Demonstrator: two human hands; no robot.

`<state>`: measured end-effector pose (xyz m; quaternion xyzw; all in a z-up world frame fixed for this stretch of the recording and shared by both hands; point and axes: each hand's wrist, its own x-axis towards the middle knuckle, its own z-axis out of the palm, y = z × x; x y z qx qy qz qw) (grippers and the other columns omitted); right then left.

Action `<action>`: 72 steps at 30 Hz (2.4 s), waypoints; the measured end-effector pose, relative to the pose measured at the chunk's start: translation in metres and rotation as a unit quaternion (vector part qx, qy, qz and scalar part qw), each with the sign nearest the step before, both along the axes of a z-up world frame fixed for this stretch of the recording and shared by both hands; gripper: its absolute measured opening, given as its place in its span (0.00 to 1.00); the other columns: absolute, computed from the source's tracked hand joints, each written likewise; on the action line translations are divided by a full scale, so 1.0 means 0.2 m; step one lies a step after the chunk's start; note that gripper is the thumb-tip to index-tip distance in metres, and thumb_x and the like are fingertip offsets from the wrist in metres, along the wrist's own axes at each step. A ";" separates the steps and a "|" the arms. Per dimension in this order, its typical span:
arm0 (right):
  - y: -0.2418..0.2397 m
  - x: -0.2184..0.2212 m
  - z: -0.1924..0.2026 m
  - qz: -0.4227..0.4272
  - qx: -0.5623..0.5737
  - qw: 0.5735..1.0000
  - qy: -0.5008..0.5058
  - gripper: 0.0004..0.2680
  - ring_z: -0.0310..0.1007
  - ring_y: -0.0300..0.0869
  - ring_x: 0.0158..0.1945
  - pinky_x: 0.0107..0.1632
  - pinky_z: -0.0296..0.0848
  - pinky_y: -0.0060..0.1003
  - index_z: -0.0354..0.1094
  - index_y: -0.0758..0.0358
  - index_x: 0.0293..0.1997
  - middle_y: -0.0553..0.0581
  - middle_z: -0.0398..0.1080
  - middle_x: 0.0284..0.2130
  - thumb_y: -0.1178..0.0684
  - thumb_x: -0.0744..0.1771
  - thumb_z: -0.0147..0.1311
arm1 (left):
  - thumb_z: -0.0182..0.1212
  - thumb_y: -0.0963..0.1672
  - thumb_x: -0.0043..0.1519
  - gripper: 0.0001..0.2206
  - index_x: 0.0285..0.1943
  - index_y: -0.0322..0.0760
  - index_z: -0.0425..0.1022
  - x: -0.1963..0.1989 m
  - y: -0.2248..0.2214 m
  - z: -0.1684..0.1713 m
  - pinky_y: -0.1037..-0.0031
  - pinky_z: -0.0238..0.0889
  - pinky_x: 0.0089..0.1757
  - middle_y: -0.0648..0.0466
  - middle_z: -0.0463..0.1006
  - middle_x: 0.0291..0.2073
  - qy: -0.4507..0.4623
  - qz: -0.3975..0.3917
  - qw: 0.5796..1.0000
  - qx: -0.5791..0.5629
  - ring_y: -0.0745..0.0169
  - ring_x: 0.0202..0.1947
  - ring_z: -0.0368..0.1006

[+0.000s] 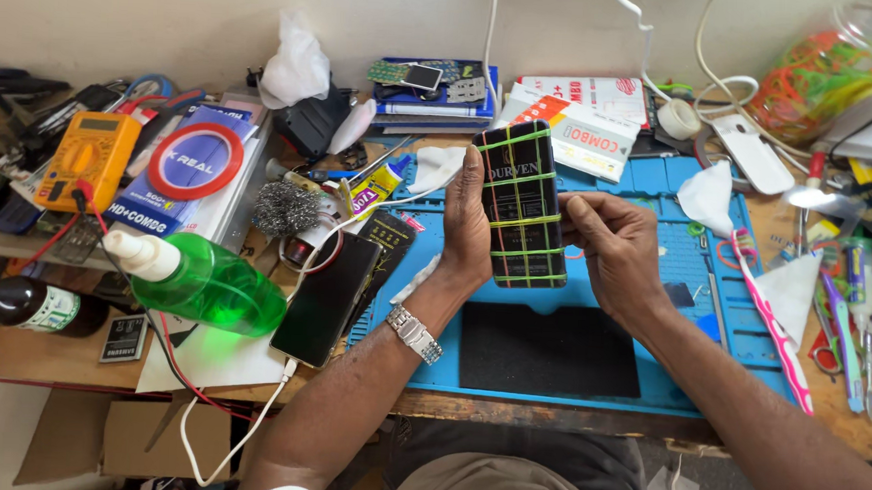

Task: The person secures a mobile phone screen to its frame by wrapping multiple colorful rubber bands around the device at a workbench.

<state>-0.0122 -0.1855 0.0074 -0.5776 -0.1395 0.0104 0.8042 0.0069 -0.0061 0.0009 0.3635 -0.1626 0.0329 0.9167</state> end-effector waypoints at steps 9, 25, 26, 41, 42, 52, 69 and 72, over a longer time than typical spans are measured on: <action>-0.04 0.02 -0.03 0.032 -0.011 0.999 0.034 0.06 0.79 0.38 0.35 0.40 0.80 0.32 0.76 0.69 0.44 0.59 0.79 0.35 0.57 0.68 0.59 | 0.47 0.55 0.75 0.22 0.53 0.33 0.72 0.01 -0.01 -0.02 0.81 0.74 0.35 0.58 0.77 0.35 0.007 0.037 0.995 0.090 0.76 0.35 0.76; -0.07 0.05 -0.03 0.073 -0.028 0.995 0.058 0.04 0.79 0.38 0.36 0.40 0.80 0.33 0.76 0.69 0.41 0.59 0.79 0.35 0.58 0.68 0.60 | 0.61 0.53 0.66 0.20 0.57 0.35 0.71 -0.01 -0.02 0.03 0.80 0.75 0.39 0.58 0.79 0.39 0.020 0.021 0.992 0.119 0.75 0.39 0.77; -0.07 0.04 -0.03 0.075 -0.028 0.995 0.060 0.04 0.79 0.38 0.36 0.40 0.80 0.33 0.76 0.69 0.41 0.59 0.78 0.35 0.58 0.68 0.59 | 0.61 0.53 0.66 0.21 0.57 0.35 0.71 -0.01 -0.02 0.03 0.80 0.76 0.39 0.58 0.79 0.39 0.023 0.018 0.992 0.120 0.75 0.39 0.77; -0.09 0.05 0.00 0.094 -0.032 0.994 0.051 0.05 0.80 0.40 0.37 0.41 0.82 0.37 0.76 0.69 0.41 0.60 0.79 0.35 0.57 0.68 0.58 | 0.61 0.54 0.66 0.21 0.56 0.35 0.72 -0.02 -0.02 0.03 0.80 0.75 0.39 0.58 0.79 0.39 0.022 0.028 0.990 0.133 0.75 0.38 0.77; -0.09 0.05 -0.01 0.091 -0.030 0.994 0.054 0.05 0.80 0.40 0.37 0.40 0.82 0.37 0.76 0.69 0.41 0.60 0.78 0.35 0.57 0.68 0.58 | 0.60 0.54 0.66 0.21 0.56 0.35 0.72 -0.02 -0.02 0.03 0.80 0.75 0.39 0.58 0.79 0.39 0.026 0.027 0.990 0.134 0.75 0.38 0.77; -0.09 0.05 -0.02 0.089 -0.036 0.994 0.044 0.05 0.80 0.40 0.37 0.40 0.83 0.37 0.76 0.69 0.41 0.60 0.78 0.35 0.57 0.68 0.59 | 0.61 0.53 0.67 0.20 0.56 0.34 0.72 -0.02 -0.02 0.02 0.80 0.75 0.39 0.58 0.79 0.39 0.023 0.025 0.991 0.129 0.75 0.38 0.77; -0.09 0.03 0.01 0.101 -0.060 0.992 0.044 0.06 0.79 0.39 0.37 0.40 0.82 0.38 0.76 0.70 0.41 0.60 0.77 0.36 0.57 0.69 0.58 | 0.60 0.53 0.66 0.19 0.55 0.36 0.71 -0.02 -0.04 -0.03 0.81 0.76 0.38 0.59 0.78 0.37 0.035 0.038 0.987 0.150 0.76 0.37 0.77; -0.10 0.03 0.01 0.101 -0.061 0.992 0.043 0.06 0.78 0.39 0.38 0.40 0.81 0.37 0.76 0.70 0.41 0.59 0.77 0.36 0.57 0.69 0.58 | 0.60 0.53 0.67 0.19 0.55 0.36 0.71 -0.02 -0.04 -0.02 0.82 0.76 0.38 0.58 0.78 0.38 0.028 0.036 0.988 0.144 0.76 0.38 0.77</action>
